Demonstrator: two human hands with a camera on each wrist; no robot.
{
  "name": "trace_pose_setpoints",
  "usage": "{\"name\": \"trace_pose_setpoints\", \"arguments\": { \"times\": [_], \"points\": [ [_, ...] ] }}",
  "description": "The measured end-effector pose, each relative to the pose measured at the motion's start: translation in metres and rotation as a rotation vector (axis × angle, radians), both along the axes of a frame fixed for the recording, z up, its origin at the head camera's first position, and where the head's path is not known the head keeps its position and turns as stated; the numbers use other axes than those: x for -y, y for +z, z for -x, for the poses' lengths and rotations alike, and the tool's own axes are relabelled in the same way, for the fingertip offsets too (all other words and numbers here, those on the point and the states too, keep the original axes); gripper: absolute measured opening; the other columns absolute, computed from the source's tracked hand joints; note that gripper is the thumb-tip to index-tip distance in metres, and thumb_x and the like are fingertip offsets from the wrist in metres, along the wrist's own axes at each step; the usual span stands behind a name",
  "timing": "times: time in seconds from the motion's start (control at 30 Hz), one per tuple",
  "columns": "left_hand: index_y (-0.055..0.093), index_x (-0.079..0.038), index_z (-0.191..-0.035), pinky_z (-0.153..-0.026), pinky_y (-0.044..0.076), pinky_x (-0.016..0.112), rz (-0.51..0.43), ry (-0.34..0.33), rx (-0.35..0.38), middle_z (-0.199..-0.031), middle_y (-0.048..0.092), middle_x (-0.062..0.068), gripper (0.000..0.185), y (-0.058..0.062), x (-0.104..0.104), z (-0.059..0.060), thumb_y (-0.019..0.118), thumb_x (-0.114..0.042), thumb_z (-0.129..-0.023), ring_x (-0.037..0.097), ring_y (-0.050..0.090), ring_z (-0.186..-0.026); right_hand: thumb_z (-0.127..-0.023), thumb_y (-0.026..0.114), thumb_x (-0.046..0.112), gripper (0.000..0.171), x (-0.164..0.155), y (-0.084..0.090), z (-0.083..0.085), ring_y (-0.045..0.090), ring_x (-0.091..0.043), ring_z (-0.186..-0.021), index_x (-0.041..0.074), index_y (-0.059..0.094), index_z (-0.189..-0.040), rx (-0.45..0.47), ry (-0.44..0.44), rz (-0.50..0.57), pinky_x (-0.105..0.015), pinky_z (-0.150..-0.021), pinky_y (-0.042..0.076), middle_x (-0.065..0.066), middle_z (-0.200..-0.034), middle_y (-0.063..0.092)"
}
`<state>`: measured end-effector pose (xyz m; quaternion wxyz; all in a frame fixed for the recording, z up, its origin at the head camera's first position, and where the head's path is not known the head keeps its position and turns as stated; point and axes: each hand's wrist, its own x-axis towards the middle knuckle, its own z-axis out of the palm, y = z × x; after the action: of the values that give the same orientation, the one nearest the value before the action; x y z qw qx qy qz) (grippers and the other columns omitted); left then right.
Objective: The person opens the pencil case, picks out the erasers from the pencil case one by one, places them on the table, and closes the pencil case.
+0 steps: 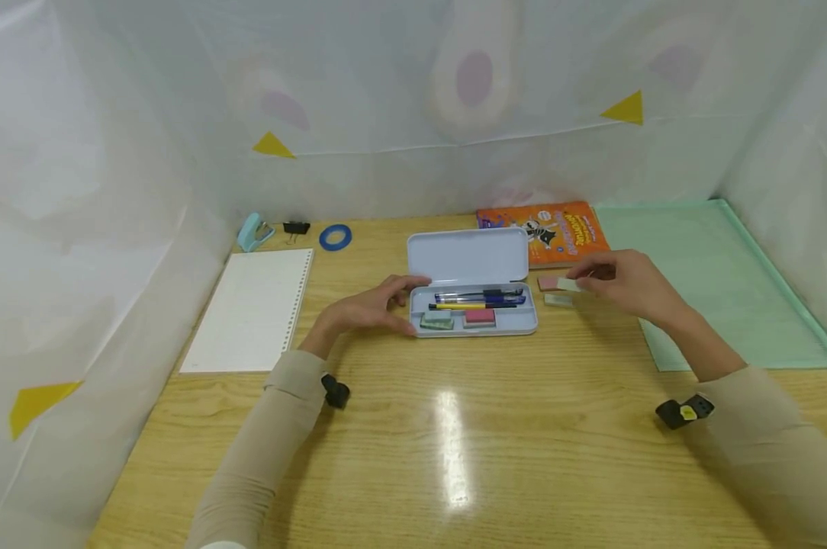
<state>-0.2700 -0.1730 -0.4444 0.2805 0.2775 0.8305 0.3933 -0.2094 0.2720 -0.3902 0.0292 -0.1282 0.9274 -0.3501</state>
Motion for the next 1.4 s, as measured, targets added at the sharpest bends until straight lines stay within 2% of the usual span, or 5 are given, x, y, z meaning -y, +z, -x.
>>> {"name": "trace_pose_setpoints", "arguments": {
  "times": [0.27, 0.53, 0.87, 1.07, 1.4],
  "points": [
    [0.035, -0.040, -0.159, -0.108, 0.035, 0.046, -0.009, 0.001, 0.013, -0.145, 0.037, 0.004, 0.089, 0.001, 0.000, 0.000, 0.086, -0.032, -0.087, 0.026, 0.040, -0.128, -0.104, 0.063, 0.013, 0.018, -0.034, -0.013, 0.004, 0.065, -0.020, -0.091, 0.005, 0.075, -0.115, 0.048, 0.045, -0.071, -0.027, -0.071, 0.051, -0.012, -0.108, 0.073],
    [0.036, -0.040, -0.158, -0.107, 0.035, 0.044, -0.006, 0.007, 0.013, -0.142, 0.038, 0.004, 0.087, 0.002, -0.001, -0.002, 0.086, -0.031, -0.087, 0.025, 0.040, -0.126, -0.104, 0.063, 0.008, 0.017, -0.042, -0.022, 0.007, 0.066, -0.023, -0.090, 0.003, 0.074, -0.115, 0.090, 0.077, -0.100, -0.028, -0.071, 0.052, -0.012, -0.109, 0.072],
    [0.035, -0.041, -0.159, -0.106, 0.035, 0.044, 0.003, 0.009, 0.004, -0.141, 0.038, 0.004, 0.088, 0.002, -0.001, -0.002, 0.086, -0.032, -0.087, 0.025, 0.039, -0.126, -0.104, 0.064, 0.016, 0.023, -0.041, -0.013, 0.011, 0.064, -0.022, -0.085, 0.004, 0.073, -0.122, 0.074, 0.040, -0.105, -0.030, -0.066, 0.049, -0.013, -0.109, 0.072],
    [0.035, -0.040, -0.159, -0.109, 0.035, 0.046, 0.008, 0.012, 0.003, -0.145, 0.037, 0.003, 0.088, 0.003, -0.001, -0.001, 0.086, -0.031, -0.087, 0.025, 0.040, -0.128, -0.102, 0.068, 0.018, 0.027, -0.027, -0.007, 0.010, 0.063, -0.017, -0.091, 0.003, 0.072, -0.125, 0.062, 0.070, -0.049, -0.029, -0.071, 0.051, -0.012, -0.113, 0.071],
    [0.035, -0.041, -0.159, -0.112, 0.034, 0.048, 0.003, 0.010, 0.010, -0.149, 0.036, 0.002, 0.088, 0.000, -0.001, 0.000, 0.086, -0.032, -0.087, 0.026, 0.041, -0.132, -0.097, 0.074, 0.007, 0.023, 0.037, -0.020, 0.014, 0.067, -0.020, -0.090, 0.003, 0.074, -0.119, -0.016, 0.288, 0.069, -0.027, -0.078, 0.054, -0.008, -0.107, 0.075]
  ]
}}
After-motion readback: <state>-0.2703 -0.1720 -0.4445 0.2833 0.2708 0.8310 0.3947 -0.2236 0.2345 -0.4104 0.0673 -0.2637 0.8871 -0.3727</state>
